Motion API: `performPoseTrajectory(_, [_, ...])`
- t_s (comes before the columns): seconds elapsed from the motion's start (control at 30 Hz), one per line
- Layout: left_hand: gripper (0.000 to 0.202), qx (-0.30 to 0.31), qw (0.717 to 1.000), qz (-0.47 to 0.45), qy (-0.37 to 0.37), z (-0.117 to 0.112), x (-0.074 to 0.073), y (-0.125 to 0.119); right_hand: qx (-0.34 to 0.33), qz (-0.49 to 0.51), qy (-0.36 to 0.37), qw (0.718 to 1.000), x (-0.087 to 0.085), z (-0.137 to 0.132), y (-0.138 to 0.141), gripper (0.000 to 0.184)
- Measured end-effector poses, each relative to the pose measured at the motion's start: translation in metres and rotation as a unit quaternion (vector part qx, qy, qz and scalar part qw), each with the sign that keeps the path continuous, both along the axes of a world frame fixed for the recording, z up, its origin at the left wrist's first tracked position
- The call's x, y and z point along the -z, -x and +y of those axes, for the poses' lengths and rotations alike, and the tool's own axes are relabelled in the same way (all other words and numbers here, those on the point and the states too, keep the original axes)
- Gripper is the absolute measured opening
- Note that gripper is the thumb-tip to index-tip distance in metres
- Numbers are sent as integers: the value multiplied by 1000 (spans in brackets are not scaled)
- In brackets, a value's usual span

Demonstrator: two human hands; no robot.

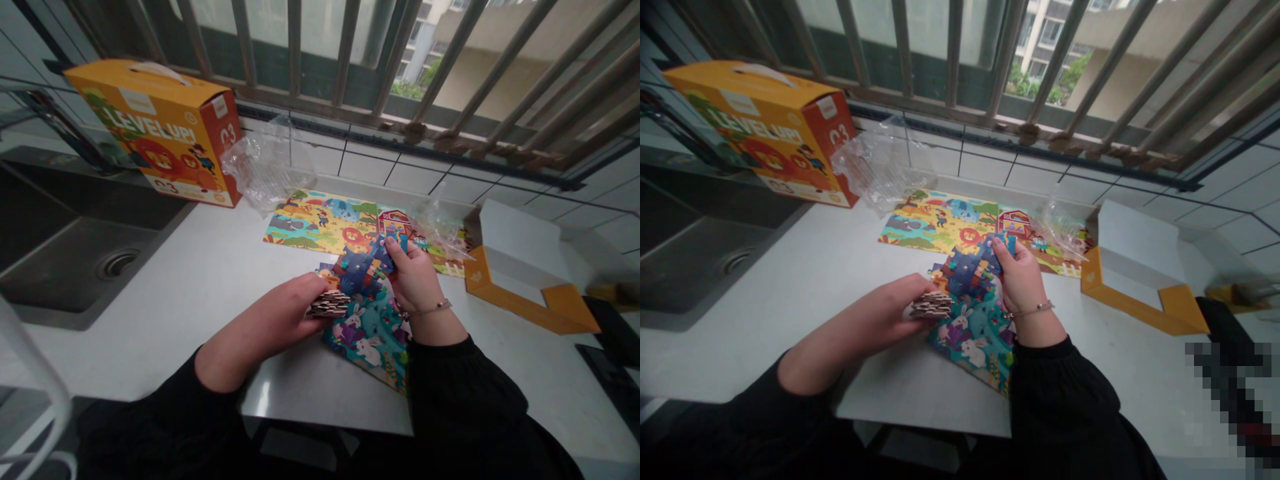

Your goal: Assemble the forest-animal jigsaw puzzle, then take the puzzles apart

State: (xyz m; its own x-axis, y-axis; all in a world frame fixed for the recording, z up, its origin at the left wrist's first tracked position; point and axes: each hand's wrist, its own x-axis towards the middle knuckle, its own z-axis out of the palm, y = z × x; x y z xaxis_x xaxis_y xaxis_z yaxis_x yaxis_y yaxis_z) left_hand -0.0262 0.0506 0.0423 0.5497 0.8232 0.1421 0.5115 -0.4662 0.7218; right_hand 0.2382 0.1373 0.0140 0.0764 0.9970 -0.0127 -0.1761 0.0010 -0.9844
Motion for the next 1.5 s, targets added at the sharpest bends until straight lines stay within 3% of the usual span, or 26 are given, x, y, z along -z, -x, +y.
performPoseTrajectory(0.2, [19,-7,1000,8,-9,0,0,2,21,-193,7,981,2,5,-15,56])
performPoseTrajectory(0.4, [19,2,1000,-9,-13,0,2,1,-38,-126,33,991,6,4,-15,56])
performPoseTrajectory(0.5, [19,-5,1000,-3,-12,1,4,0,-8,-125,23,992,5,5,-14,53])
performPoseTrajectory(0.63, [19,-11,1000,15,-2,1,8,1,61,-26,-23,998,-1,6,-11,53])
performPoseTrajectory(0.73, [19,-21,999,39,14,2,10,3,16,-2,-26,1000,-5,3,-8,53])
performPoseTrajectory(0.83, [18,-46,996,68,33,4,9,4,-79,-52,-11,995,-9,-4,-5,47])
performPoseTrajectory(0.97, [20,-90,988,112,54,7,5,5,-218,-163,-22,962,-13,-15,0,40])
performPoseTrajectory(1.13, [25,-138,978,139,68,8,6,6,-342,-219,-115,907,-2,-20,13,32])
performPoseTrajectory(1.3, [29,-141,975,158,62,9,9,7,-331,-350,-200,853,8,-19,19,26])
performPoseTrajectory(1.5, [36,-130,980,140,60,10,10,6,-316,-382,-216,841,5,-19,20,38])
